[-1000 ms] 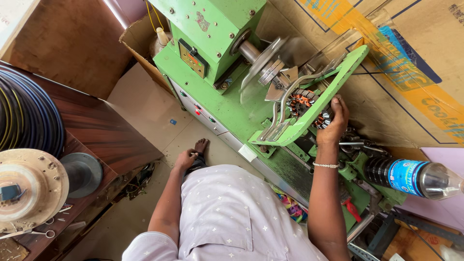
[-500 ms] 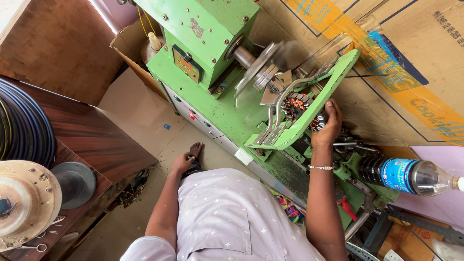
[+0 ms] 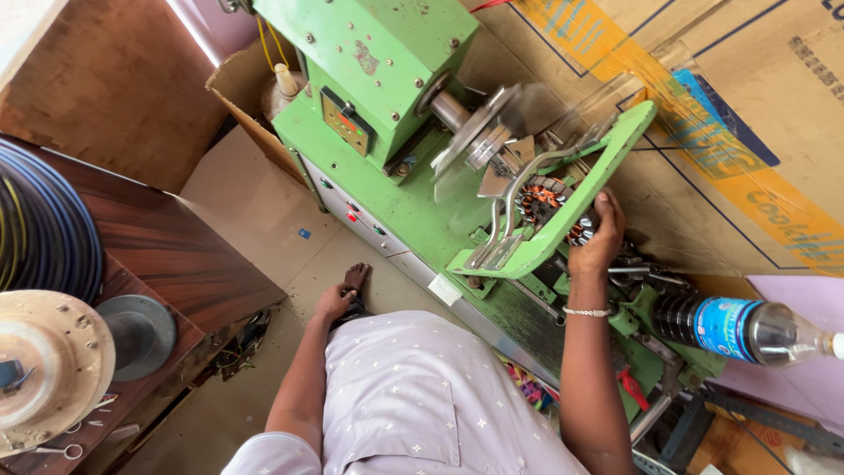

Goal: The person operates a green industrial machine, adjusting its internal components with a screwdriver. They repeatedly insert and remove a small metal part, tighten screws, and check the mechanism's movement.

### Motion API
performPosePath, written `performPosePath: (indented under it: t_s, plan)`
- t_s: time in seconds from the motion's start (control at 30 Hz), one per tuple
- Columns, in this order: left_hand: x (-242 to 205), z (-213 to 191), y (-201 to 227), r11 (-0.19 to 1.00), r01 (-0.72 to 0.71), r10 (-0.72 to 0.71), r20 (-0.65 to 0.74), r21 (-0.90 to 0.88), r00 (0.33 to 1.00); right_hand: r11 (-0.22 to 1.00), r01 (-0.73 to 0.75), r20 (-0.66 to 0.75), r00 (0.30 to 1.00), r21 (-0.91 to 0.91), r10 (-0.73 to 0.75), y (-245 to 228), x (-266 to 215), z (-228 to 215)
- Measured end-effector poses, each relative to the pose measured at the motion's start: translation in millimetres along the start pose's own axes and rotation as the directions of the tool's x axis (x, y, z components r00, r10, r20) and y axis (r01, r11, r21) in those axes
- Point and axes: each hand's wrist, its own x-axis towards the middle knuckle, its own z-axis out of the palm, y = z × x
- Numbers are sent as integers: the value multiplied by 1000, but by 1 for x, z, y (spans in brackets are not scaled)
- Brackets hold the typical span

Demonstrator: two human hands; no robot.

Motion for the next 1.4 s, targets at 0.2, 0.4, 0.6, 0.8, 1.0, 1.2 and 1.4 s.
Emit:
performPosePath:
  t_s: [0.2,0.4,0.6,0.8,1.0,1.2,1.4]
  plan:
    - [-2,-4,1,1000,3,-4,-9,-21,1000,992,32,108,993,124,-46,-6,-1,6]
    - [-1,0,3,1000,5,-5,-12,-14,1000,990,33,86,995,135,-45,-3,1,0]
    - [2,-1,2,1000,15,-15,-11,9,1000,982,-10,-28,999,189,16,10,9,-3]
    - [6,4,-4,999,27,-27,12,46,1000,992,-25,-62,998,125,33,12,9,-6]
    - [6,9,-6,1000,2,-2,8,31,1000,993,-28,-8,1000,116,29,-3,0,3]
    - [8,12,-5,998,-22,20,27,62,999,995,-25,0,1000,100,25,-8,-2,8]
    - [10,14,-4,996,-7,2,46,89,999,994,-1,23,1000,111,-1,-4,1,3]
